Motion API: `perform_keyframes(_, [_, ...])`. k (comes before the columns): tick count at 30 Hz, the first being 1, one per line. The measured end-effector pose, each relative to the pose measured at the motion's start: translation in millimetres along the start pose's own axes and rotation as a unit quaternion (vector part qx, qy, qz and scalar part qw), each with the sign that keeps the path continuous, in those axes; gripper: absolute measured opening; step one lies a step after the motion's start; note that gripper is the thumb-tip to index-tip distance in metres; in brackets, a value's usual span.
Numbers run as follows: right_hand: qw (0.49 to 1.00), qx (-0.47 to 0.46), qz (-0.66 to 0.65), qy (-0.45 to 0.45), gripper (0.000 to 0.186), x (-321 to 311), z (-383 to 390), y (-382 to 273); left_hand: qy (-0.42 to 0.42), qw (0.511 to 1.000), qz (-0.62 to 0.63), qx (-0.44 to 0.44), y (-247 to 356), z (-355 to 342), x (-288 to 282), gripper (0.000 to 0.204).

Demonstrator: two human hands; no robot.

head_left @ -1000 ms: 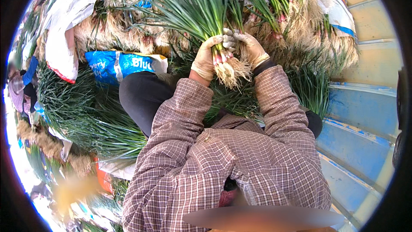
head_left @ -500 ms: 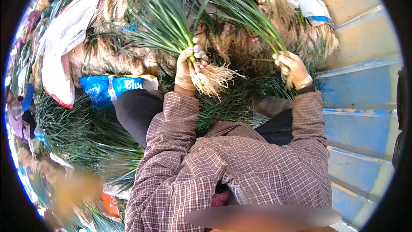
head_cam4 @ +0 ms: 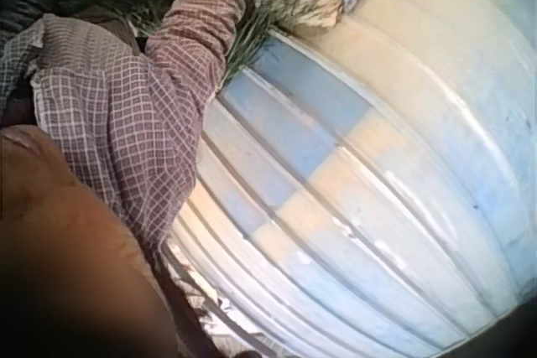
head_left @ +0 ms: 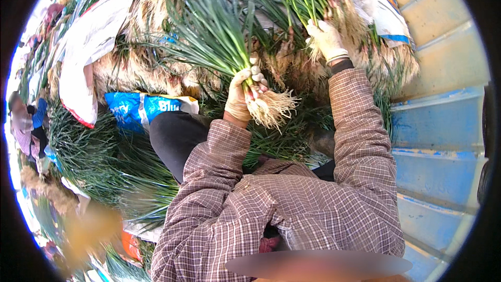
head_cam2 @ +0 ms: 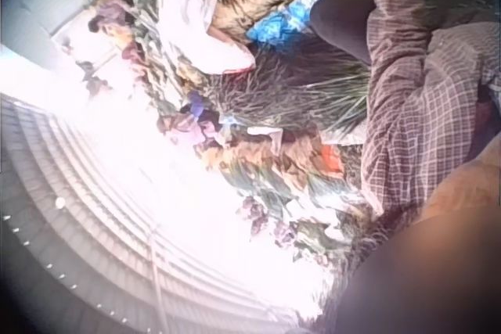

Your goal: The person sits among large piles of green onions and repeatedly trims the root ends of individual bunches using a small knife. Trimmed roots are discarded, and the cleaned bunches are placed back into the pile.

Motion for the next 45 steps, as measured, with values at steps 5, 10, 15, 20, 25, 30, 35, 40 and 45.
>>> perform_keyframes(5, [0.945, -0.068, 0.313, 0.063, 0.037, -7.2, -22.5, 7.8, 0.030, 0.998, -0.050, 0.000, -0.5, -7.9, -7.4, 0.039])
perform_keyframes(10, [0.993, -0.032, 0.067, -0.096, 0.028, 23.6, 42.1, -14.5, 0.066, 0.994, -0.092, 0.000, -11.7, -15.9, 1.4, 0.040])
perform_keyframes(15, [0.926, -0.232, 0.288, -0.076, 0.021, 68.2, 92.6, -32.4, 0.062, 0.994, -0.083, -0.019, -19.4, -24.7, -0.2, 0.040])
perform_keyframes(20, [0.982, -0.066, -0.125, 0.125, 0.019, -31.1, 113.0, 22.1, 0.000, 1.000, 0.002, 0.026, -15.7, -24.9, -1.0, 0.029])
perform_keyframes(25, [0.844, -0.139, 0.497, 0.148, 0.026, -208.1, 223.8, 108.9, 0.059, 0.997, -0.048, 0.013, -13.4, -17.2, -3.6, 0.047])
perform_keyframes(30, [0.776, 0.269, 0.570, 0.012, 0.031, -257.9, 314.2, 172.1, 0.033, 0.999, -0.027, -0.030, -18.0, -10.8, -9.1, 0.042])
perform_keyframes(35, [0.996, 0.006, -0.007, 0.087, 0.038, -121.3, 214.9, 95.3, -0.001, 0.996, -0.057, -0.063, -29.2, -10.8, -9.3, 0.046])
perform_keyframes(40, [0.968, 0.018, -0.174, -0.180, 0.046, 50.3, 94.1, 4.1, 0.001, 0.997, -0.062, -0.042, -35.9, -2.3, 0.1, 0.056])
perform_keyframes(45, [0.882, 0.151, -0.426, -0.132, 0.019, 116.3, 79.5, -9.1, 0.030, 0.999, 0.030, 0.026, -29.2, 7.0, 7.2, 0.038])
Point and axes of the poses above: each hand's wrist, its own z-axis away from the middle knuckle, its own x-axis out of the palm, y = z × x, the point moved 2 cm from there along -z, towards the middle knuckle, and after that the axes turned 2 degrees about -x, right-handed, at the moved point
